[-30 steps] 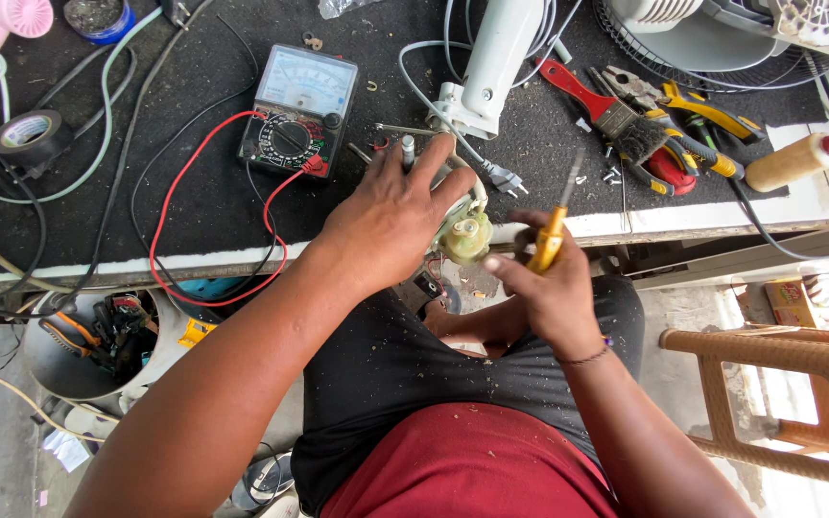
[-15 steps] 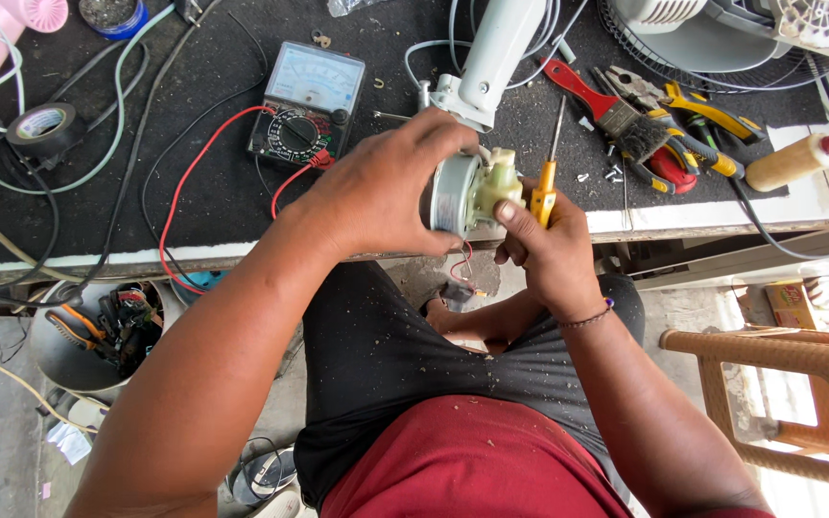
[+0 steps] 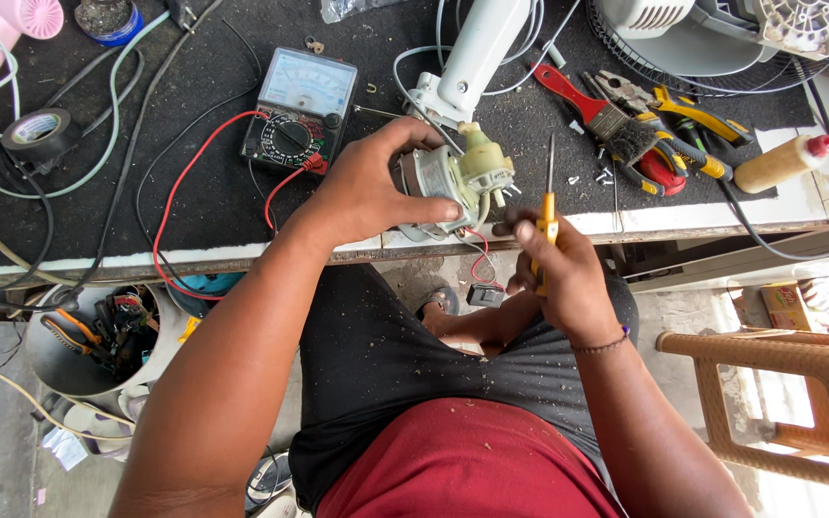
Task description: The person uses a yellow-handled screwdriver to loosen and remove screws from a small electrical component, then reattaches it to a white pole. The person also uses a multimeter to test the component during the process.
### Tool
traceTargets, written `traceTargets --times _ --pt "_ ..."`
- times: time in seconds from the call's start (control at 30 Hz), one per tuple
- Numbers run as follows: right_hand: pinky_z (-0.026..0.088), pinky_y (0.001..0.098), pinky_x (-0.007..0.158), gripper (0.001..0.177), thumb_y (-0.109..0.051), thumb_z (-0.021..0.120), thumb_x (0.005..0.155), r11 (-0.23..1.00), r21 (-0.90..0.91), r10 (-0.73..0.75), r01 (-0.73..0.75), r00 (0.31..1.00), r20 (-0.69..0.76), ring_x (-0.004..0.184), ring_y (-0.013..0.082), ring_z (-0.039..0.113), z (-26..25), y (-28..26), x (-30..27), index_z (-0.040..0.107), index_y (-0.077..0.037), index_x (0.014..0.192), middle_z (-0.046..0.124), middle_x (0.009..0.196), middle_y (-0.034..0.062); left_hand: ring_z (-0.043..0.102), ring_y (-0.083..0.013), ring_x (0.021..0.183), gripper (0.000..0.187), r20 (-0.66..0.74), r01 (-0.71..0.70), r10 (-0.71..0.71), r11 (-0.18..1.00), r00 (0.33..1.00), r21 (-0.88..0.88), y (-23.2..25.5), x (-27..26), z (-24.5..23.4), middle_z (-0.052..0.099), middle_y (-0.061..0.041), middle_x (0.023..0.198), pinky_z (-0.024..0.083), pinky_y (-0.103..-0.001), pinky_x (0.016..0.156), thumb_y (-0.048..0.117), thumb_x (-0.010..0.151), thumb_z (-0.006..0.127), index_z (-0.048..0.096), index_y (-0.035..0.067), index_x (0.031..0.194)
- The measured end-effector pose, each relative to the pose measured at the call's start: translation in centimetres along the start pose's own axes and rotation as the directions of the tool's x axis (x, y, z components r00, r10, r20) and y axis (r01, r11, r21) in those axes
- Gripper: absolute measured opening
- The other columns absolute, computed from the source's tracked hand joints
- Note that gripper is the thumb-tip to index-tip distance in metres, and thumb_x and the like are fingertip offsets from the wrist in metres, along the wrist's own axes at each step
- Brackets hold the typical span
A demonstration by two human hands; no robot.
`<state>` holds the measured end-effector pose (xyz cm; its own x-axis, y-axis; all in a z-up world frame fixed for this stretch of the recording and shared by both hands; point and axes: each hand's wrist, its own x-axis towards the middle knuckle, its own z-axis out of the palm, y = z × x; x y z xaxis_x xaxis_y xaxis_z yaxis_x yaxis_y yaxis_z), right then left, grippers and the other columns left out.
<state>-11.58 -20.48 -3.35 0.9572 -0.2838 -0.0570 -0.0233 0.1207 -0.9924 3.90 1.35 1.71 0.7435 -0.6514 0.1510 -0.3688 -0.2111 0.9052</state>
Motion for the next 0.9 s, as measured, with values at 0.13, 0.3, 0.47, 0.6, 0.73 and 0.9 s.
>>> traceTargets --times 0.13,0.3,0.47,0.6,0.73,0.9 --pt "0.063 0.0412 0.046 0.048 -0.02 0.073 0.09 0.994 0.109 0.013 -0.021 0.997 0.072 0.04 0.0054 0.042 -1.9 4.3 -0.9 0.058 0.015 0.119 0.063 0.107 0.0329 0.066 -0.0287 0.121 0.069 -0.008 0.066 -0.068 0.988 0.998 -0.138 -1.3 -0.4 -0.3 0.072 -0.01 0.12 0.048 -0.048 0.104 0.048 0.071 0.094 0.063 0.021 0.127" --pt "0.064 0.0366 0.048 0.039 -0.015 0.068 0.092 0.979 0.205 -0.036 0.014 0.994 0.104 0.04 0.0034 0.041 -0.7 1.5 -1.1 0.057 0.01 0.12 0.066 0.111 0.0293 0.063 -0.0283 0.121 0.068 0.006 0.119 -0.122 0.959 0.993 -0.255 -1.1 -0.8 -0.1 0.072 -0.013 0.122 0.048 -0.048 0.105 0.045 0.075 0.093 0.063 0.019 0.129" --pt "0.064 0.0371 0.045 0.04 -0.018 0.069 0.092 0.951 0.306 -0.019 -0.031 0.987 0.158 0.038 0.0037 0.043 -0.3 2.0 -1.6 0.057 0.009 0.119 0.066 0.106 0.0285 0.065 -0.0345 0.119 0.073 0.015 0.147 -0.146 0.975 0.989 -0.167 -0.1 -0.9 -0.3 0.071 -0.018 0.121 0.048 -0.052 0.102 0.046 0.074 0.093 0.062 0.016 0.132" --pt "0.064 0.0368 0.044 0.042 -0.013 0.074 0.089 0.967 0.238 0.031 -0.086 0.974 0.226 0.038 0.0074 0.049 0.3 2.7 -2.6 0.051 0.009 0.117 0.061 0.087 0.0194 0.069 -0.0365 0.115 0.075 0.021 0.211 -0.21 0.977 0.977 -0.027 0.1 -0.6 0.0 0.072 -0.018 0.119 0.05 -0.052 0.099 0.053 0.069 0.092 0.065 0.018 0.13" --pt "0.059 0.0286 0.039 0.042 -0.008 0.079 0.084 0.987 0.119 0.08 -0.112 0.966 0.247 0.04 0.0138 0.061 -0.7 5.3 -3.4 0.051 0.006 0.112 0.065 0.092 0.0238 0.072 -0.0358 0.111 0.078 0.041 0.273 -0.283 0.947 0.958 0.17 2.5 -0.1 0.0 0.074 -0.014 0.117 0.052 -0.052 0.097 0.058 0.066 0.09 0.066 0.022 0.131" --pt "0.052 0.0224 0.037 0.037 0.003 0.075 0.086 0.99 0.121 0.049 -0.075 0.978 0.202 0.046 0.0231 0.071 -1.6 5.2 -3.9 0.051 0.001 0.113 0.064 0.083 0.0174 0.062 -0.0455 0.121 0.071 0.062 0.217 -0.285 0.837 0.957 0.502 4.0 -0.2 -0.2 0.069 -0.017 0.127 0.047 -0.064 0.1 0.065 0.085 0.07 0.061 0.021 0.141"
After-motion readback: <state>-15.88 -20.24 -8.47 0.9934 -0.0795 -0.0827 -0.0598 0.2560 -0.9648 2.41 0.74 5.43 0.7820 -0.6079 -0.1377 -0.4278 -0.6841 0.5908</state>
